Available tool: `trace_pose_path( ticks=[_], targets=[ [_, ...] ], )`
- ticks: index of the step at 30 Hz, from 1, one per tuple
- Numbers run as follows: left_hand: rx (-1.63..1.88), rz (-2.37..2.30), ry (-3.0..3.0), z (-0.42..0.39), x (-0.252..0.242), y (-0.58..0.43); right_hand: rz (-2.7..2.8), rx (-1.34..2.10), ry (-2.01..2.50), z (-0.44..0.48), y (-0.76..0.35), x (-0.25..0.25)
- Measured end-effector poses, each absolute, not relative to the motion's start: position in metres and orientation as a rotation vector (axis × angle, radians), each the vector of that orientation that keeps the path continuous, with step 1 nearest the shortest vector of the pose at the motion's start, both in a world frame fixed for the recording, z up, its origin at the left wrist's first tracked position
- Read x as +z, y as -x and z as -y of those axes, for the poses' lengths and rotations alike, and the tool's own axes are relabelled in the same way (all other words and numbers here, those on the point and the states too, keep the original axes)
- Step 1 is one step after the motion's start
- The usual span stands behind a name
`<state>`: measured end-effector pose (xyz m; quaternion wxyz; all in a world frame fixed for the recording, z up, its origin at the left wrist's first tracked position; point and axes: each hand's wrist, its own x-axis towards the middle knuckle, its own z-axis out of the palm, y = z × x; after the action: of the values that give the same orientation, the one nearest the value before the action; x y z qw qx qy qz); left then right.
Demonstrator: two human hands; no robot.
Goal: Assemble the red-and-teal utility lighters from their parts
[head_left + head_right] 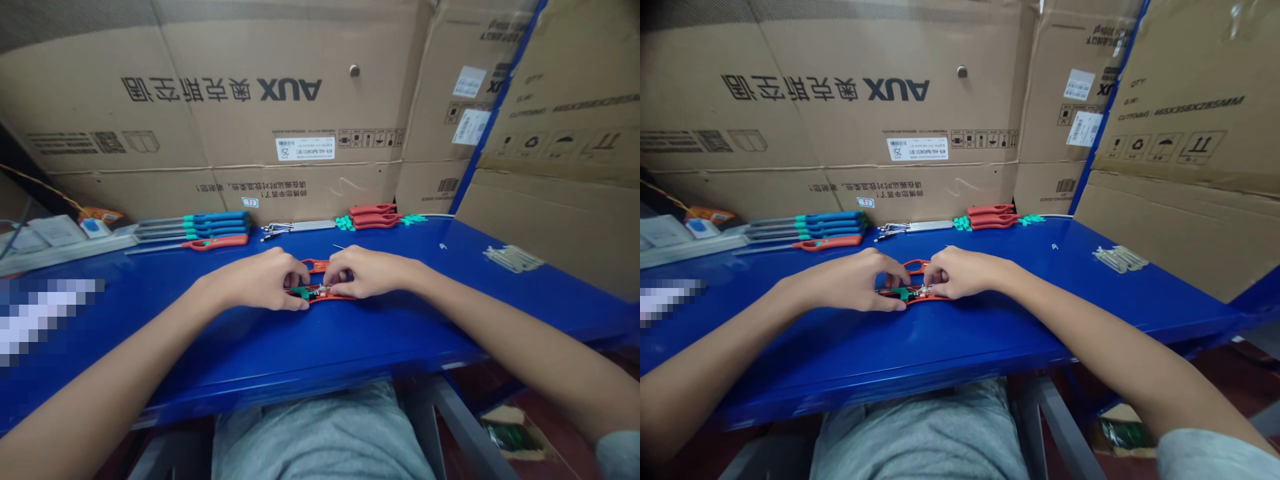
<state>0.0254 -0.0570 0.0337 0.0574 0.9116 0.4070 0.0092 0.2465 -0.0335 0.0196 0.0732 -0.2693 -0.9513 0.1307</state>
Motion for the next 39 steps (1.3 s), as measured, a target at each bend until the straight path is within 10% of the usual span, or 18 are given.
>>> trace_pose_path(
  ticks=[39],
  targets=[
    [0.049,-1.120,-2.709,0.055,0.029,-0.027,2.758,0.698,1.004,0.021,-0.253,0.024]
  ],
)
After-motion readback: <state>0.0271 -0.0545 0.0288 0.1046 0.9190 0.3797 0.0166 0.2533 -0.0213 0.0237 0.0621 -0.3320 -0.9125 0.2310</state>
